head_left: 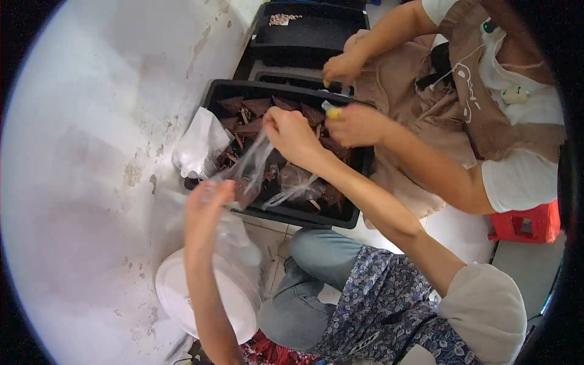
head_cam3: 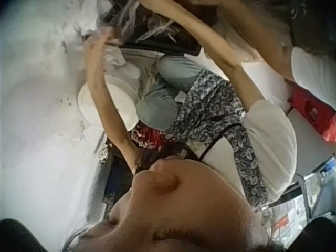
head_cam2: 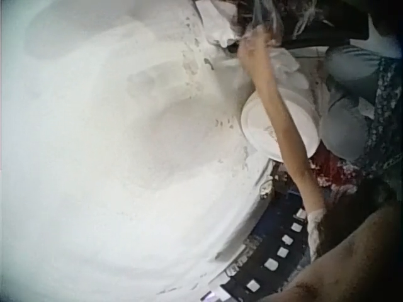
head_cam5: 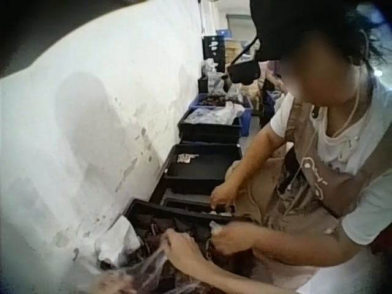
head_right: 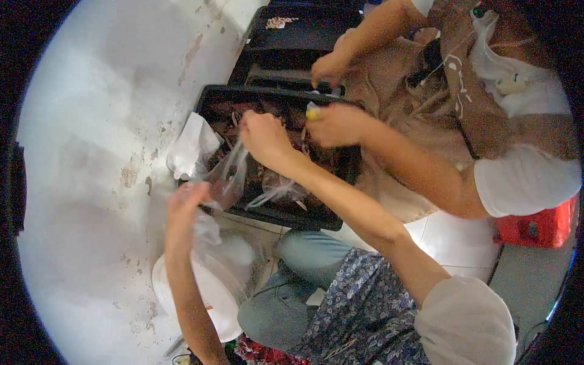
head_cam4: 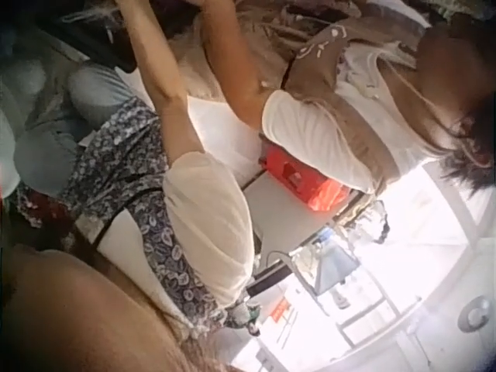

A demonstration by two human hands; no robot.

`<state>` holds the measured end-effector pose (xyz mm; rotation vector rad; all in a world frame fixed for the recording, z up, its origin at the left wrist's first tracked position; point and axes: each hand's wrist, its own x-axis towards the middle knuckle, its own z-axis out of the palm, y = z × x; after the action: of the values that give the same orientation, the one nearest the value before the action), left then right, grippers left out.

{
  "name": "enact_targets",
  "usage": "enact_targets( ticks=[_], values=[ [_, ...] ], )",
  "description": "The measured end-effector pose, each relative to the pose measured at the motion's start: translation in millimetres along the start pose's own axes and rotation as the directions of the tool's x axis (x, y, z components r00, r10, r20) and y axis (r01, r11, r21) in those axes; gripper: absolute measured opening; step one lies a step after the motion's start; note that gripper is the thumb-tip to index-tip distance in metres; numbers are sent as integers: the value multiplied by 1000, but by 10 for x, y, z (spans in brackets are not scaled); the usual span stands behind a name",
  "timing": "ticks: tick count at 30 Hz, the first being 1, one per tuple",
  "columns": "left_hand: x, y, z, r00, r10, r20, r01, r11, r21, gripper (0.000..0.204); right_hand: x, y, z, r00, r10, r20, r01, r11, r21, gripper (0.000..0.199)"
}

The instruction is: The person packages triangular brown products by hand, placing them into plastic bags and securing each bag with a rubber band.

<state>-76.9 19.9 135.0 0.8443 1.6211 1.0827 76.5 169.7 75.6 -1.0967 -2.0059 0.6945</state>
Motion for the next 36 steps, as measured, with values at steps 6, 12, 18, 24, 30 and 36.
enact_targets(
  ticks=[6,12,18,24,30,36],
  values=[
    [223,-413,105,792,494,-358,-479,867,136,20,-91,-383,-154,973,-27,228,-42,956,290,10],
    [171,-272,322,849,519,-99,-528,834,-156,29,-224,-641,-359,857,-467,218,427,880,209,12],
    [189,-396,273,956,235,176,-233,972,-32,13,-117,-707,-276,856,-441,270,277,832,480,14],
    [99,-458,217,976,179,120,-152,967,-205,28,-239,-458,-232,827,-306,471,85,897,433,13],
    [113,-526,214,979,178,103,-166,979,-116,28,-428,-408,-21,865,-408,292,289,881,374,10],
    [96,-420,242,986,169,5,-163,956,-245,24,-492,-410,-26,925,-356,132,282,877,388,10]
  ],
)
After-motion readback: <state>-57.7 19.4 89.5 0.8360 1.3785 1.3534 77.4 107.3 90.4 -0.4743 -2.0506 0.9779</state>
